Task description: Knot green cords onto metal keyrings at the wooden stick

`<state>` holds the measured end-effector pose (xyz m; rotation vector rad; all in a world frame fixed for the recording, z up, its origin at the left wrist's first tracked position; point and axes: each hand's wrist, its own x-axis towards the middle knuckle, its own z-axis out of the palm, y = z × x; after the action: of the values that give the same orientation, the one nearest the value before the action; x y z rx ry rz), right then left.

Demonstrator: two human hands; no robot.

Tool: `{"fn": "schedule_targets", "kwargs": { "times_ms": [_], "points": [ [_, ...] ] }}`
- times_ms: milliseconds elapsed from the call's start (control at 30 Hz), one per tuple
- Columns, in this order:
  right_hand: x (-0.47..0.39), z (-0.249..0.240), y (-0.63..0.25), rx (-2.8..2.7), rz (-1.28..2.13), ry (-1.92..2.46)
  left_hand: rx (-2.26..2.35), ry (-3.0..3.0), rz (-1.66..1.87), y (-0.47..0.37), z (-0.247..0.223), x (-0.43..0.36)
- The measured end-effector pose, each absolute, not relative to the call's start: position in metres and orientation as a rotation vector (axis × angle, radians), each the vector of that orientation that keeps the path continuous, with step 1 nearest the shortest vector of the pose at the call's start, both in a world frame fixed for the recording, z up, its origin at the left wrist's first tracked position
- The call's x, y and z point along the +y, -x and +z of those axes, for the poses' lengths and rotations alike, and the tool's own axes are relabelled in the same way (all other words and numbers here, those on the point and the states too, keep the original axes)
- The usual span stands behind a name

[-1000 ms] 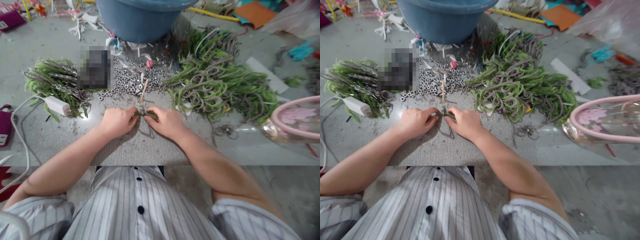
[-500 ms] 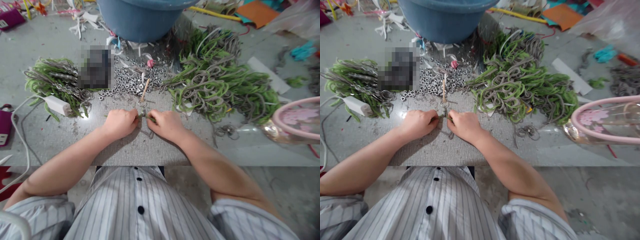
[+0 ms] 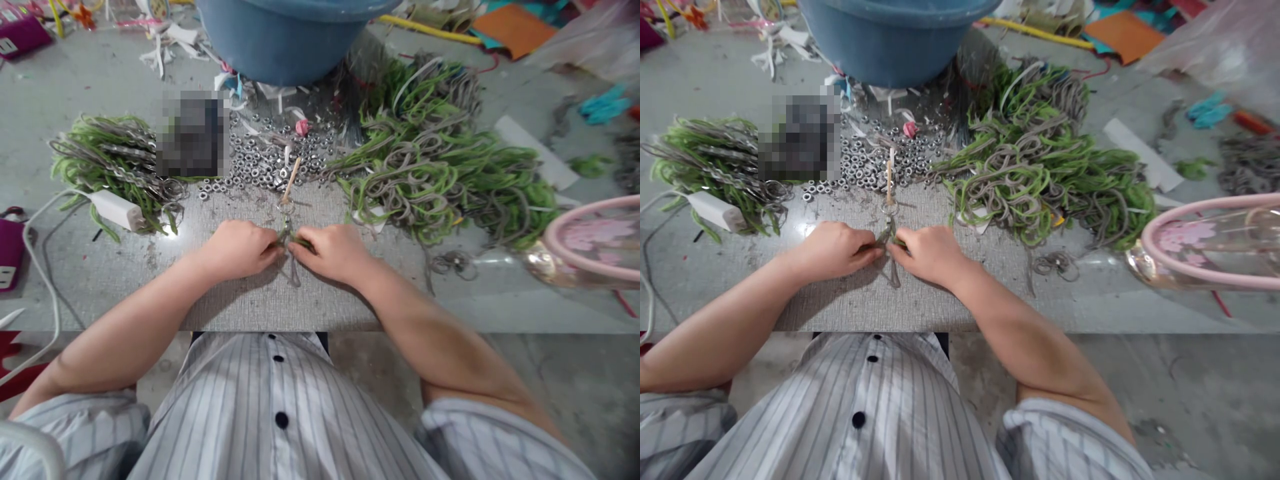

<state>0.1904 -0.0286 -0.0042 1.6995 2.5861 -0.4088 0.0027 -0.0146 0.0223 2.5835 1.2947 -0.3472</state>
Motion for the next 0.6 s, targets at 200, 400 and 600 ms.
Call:
{"fn": "schedule_targets", "kwargs": {
  "times_ms": [200, 400, 600],
  "points": [
    [-0.0263, -0.0102, -0.1935, 2.600, -0.381, -1.910, 1.509, -2.511, -0.250, -0.0040, 0.0184, -0.0162],
    [-0.0261, -0.0123, -0.1969, 2.632, -0.381, -1.884, 1.477, -2.534, -0.287, -0.0005, 0.0175, -0.0139],
    [-0.0252, -0.0096, -0.1985, 2.634, -0.358, -1.837, 1.485, -2.519, -0.275, 0.0024, 0.0165, -0.0116]
  ]
}}
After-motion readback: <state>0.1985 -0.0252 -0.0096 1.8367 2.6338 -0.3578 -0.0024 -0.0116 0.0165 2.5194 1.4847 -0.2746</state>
